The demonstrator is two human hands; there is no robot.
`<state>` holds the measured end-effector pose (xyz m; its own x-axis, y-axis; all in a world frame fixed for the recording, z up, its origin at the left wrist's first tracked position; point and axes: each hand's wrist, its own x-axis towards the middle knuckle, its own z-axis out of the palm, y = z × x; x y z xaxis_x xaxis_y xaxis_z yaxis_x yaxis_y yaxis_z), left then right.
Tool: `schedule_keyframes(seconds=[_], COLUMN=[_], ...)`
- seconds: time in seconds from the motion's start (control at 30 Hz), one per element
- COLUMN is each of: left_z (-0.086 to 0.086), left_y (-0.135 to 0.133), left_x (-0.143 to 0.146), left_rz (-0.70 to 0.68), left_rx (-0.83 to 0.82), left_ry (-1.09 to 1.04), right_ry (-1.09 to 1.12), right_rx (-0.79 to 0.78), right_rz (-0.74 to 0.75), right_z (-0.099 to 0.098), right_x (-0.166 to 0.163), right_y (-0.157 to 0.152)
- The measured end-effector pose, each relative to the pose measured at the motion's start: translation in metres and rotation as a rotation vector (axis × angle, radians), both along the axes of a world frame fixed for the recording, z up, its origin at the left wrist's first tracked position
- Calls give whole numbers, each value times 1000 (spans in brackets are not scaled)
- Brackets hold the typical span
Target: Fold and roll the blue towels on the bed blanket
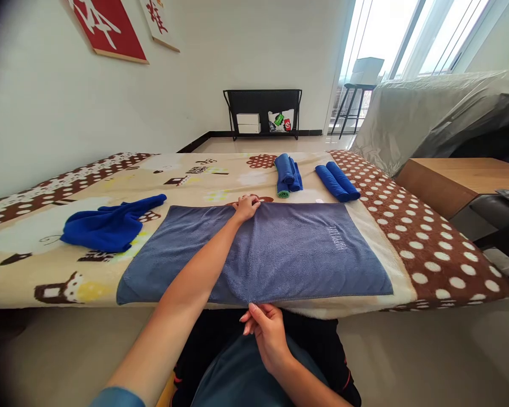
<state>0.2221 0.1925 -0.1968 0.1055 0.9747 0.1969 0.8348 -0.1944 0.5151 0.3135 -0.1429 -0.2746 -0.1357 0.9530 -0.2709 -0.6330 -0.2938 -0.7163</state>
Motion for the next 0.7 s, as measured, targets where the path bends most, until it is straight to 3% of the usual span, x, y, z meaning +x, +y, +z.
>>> schedule_keyframes(seconds=[0.2, 0.43, 0.57, 0.7], left_z=[26, 75, 112, 154], left_y=[-4, -11, -18, -28], left_x=[-1, -4, -16, -39], left_rz=[29, -15, -7, 11], left_rx=[16, 44, 94, 166], left_ry=[-184, -519, -729, -899], right_ry=[-48, -146, -160, -155], right_rx=[60, 144, 229, 384], right_rz=[-30, -158, -271, -394], right_z=[17, 52, 85, 131], right_x=[3, 24, 51, 75], right_y=[-11, -20, -13, 13])
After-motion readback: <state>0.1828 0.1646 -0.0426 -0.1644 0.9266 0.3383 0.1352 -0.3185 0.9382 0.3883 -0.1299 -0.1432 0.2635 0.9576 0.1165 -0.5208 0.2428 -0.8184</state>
